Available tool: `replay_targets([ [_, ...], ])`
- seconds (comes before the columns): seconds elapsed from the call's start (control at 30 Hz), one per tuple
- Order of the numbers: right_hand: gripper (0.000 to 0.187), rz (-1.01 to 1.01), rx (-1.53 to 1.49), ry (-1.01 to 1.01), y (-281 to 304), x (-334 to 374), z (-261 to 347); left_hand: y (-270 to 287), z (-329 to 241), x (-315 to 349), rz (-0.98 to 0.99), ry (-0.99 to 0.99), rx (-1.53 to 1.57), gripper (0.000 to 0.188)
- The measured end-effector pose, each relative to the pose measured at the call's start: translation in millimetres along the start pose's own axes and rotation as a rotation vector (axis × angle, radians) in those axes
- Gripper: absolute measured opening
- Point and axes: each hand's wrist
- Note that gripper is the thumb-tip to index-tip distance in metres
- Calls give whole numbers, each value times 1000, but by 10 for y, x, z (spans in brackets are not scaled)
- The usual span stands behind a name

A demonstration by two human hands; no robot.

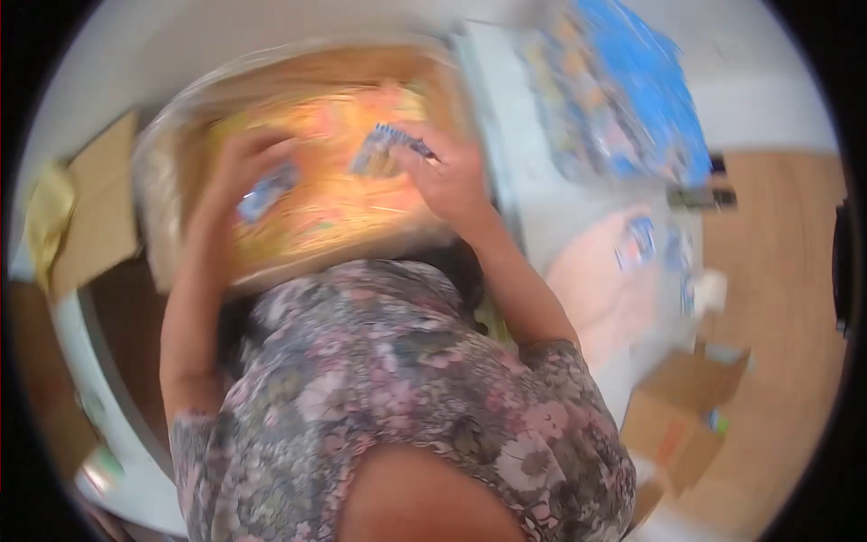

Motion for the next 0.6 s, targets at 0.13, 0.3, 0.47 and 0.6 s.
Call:
replay_targets([
  [0.13, 23, -228, 70, -27, 984, 986, -260, 235, 203, 162, -100, 108, -943, 28],
  [0.3, 26, -883, 428, -306, 2195, 2104, -1102, 216, 298, 213, 57, 278, -867, 36],
  [0.47, 36, -677, 930, -606, 2740, 2591, -1891, 203, 566, 170, -65, 363, -839, 35],
  [0.6, 56, -806, 1299, -306, 2778, 2838, -1989, 177, 708, 55, -202, 264, -745, 35],
])
Point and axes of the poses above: each hand's wrist, its own x-axis away from the middle knuckle, its own y-axis out of the back of the hand, z = x × y, and after that the axes turned 9 degrees about z, right-handed
